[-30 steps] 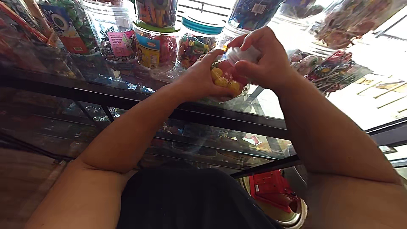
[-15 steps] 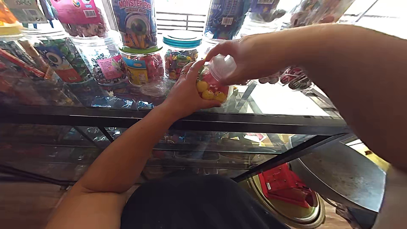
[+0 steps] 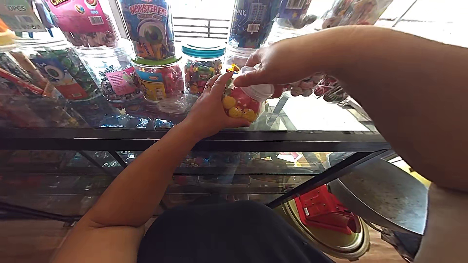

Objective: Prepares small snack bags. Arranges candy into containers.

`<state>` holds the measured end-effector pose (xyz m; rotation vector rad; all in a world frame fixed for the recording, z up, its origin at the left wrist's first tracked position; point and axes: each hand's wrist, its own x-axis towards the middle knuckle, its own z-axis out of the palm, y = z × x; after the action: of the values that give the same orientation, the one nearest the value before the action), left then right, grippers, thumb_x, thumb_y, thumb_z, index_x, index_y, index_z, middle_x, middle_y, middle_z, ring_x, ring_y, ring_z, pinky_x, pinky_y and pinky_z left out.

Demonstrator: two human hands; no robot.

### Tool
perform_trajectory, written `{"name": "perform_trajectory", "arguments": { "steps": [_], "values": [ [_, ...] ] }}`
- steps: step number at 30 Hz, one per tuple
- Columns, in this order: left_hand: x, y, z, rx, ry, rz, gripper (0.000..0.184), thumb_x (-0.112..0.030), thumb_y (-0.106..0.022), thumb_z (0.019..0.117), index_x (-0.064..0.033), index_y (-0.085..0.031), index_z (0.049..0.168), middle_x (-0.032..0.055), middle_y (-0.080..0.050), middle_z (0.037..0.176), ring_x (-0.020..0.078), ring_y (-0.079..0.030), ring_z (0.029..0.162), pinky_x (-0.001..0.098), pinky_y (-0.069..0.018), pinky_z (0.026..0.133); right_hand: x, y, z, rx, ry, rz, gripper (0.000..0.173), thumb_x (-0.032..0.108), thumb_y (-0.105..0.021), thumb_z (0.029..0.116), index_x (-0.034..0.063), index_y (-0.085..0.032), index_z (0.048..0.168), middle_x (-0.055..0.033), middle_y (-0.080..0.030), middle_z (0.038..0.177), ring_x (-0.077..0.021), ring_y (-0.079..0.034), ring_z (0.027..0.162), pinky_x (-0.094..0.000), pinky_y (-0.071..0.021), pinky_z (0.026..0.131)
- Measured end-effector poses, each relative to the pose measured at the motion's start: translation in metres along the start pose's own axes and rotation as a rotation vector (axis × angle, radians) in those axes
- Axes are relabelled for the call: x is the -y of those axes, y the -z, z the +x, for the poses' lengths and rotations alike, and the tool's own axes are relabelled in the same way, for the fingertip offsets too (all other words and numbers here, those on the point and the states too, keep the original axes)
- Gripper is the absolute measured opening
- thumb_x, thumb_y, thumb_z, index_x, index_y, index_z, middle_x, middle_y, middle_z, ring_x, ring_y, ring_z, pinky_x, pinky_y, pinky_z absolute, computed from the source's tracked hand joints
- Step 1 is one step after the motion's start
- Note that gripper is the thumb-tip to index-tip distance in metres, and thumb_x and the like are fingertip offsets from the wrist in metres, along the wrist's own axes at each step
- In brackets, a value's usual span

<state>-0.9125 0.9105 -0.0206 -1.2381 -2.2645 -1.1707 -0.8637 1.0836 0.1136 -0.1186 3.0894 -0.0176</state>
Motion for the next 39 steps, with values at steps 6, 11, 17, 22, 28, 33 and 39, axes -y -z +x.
{"name": "perform_trajectory", "arguments": {
  "steps": [6,11,17,22,28,33,39],
  "values": [
    [0.004,0.002,0.002,0.017,0.098,-0.071,0.112,-0.042,-0.096,0.0659,-0.0094,-0.036,0.155,0.0213,-0.044,0.153,0.0271,-0.058,0.127,0.0432,-0.0519,0.102,-0.006,0.025,-0.031,-0.107,0.341,-0.090,0.065,0.011,-0.086,0.0810,0.0256,-0.058,0.138,-0.0154,-0.057,0.136,-0.0332,-0.062,0.115,-0.0564,-0.0522,0.091],
    [0.008,0.007,0.004,0.051,0.207,-0.143,0.109,-0.040,-0.095,0.0694,-0.0107,-0.035,0.155,0.0181,-0.050,0.147,0.0233,-0.062,0.121,0.0424,-0.0535,0.099,-0.065,0.019,-0.049,-0.284,0.178,0.190,0.077,0.036,-0.080,0.0765,0.0135,-0.047,0.142,-0.0097,-0.064,0.118,-0.0141,-0.064,0.091,-0.0351,-0.0566,0.073],
    [0.006,0.011,0.005,0.101,0.248,-0.170,0.110,-0.038,-0.095,0.0703,-0.0146,-0.032,0.157,0.0164,-0.048,0.150,0.0242,-0.060,0.123,0.0451,-0.0527,0.100,-0.113,-0.083,-0.051,-0.322,-0.154,0.683,0.058,0.035,-0.068,0.0953,-0.0021,-0.044,0.133,-0.0165,-0.066,0.110,-0.0228,-0.068,0.094,-0.0474,-0.0579,0.085],
    [0.004,0.010,0.003,0.099,0.207,-0.122,0.112,-0.038,-0.097,0.0672,-0.0191,-0.033,0.157,0.0152,-0.042,0.156,0.0232,-0.061,0.122,0.0441,-0.0547,0.097,-0.123,-0.135,-0.039,-0.343,-0.171,0.582,0.057,0.041,-0.075,0.0920,0.0001,-0.056,0.127,-0.0222,-0.064,0.127,-0.0346,-0.064,0.110,-0.0607,-0.0502,0.088],
    [0.006,0.009,0.003,0.079,0.192,-0.166,0.109,-0.034,-0.096,0.0677,-0.0156,-0.035,0.156,0.0162,-0.046,0.152,0.0220,-0.061,0.121,0.0413,-0.0545,0.097,-0.059,-0.102,-0.050,-0.771,0.271,0.348,0.039,0.035,-0.069,0.0966,0.0055,-0.070,0.122,-0.0174,-0.062,0.139,-0.0194,-0.062,0.122,-0.0315,-0.0520,0.098],
    [0.008,0.009,0.002,0.076,0.163,-0.174,0.109,-0.034,-0.096,0.0674,-0.0155,-0.035,0.155,0.0149,-0.046,0.151,0.0194,-0.061,0.121,0.0383,-0.0544,0.097,-0.032,-0.086,-0.034,-0.887,0.527,0.164,0.018,0.018,-0.068,0.0972,0.0061,-0.078,0.106,-0.0156,-0.074,0.112,-0.0222,-0.071,0.104,-0.0307,-0.0551,0.090],
    [0.009,0.008,0.002,0.060,0.147,-0.163,0.109,-0.036,-0.096,0.0675,-0.0132,-0.035,0.155,0.0171,-0.048,0.149,0.0202,-0.063,0.118,0.0386,-0.0551,0.096,-0.021,-0.072,-0.035,-0.787,0.452,0.096,0.017,0.014,-0.064,0.0964,0.0065,-0.079,0.100,-0.0144,-0.076,0.105,-0.0196,-0.072,0.096,-0.0284,-0.0562,0.085]
  ]
}}
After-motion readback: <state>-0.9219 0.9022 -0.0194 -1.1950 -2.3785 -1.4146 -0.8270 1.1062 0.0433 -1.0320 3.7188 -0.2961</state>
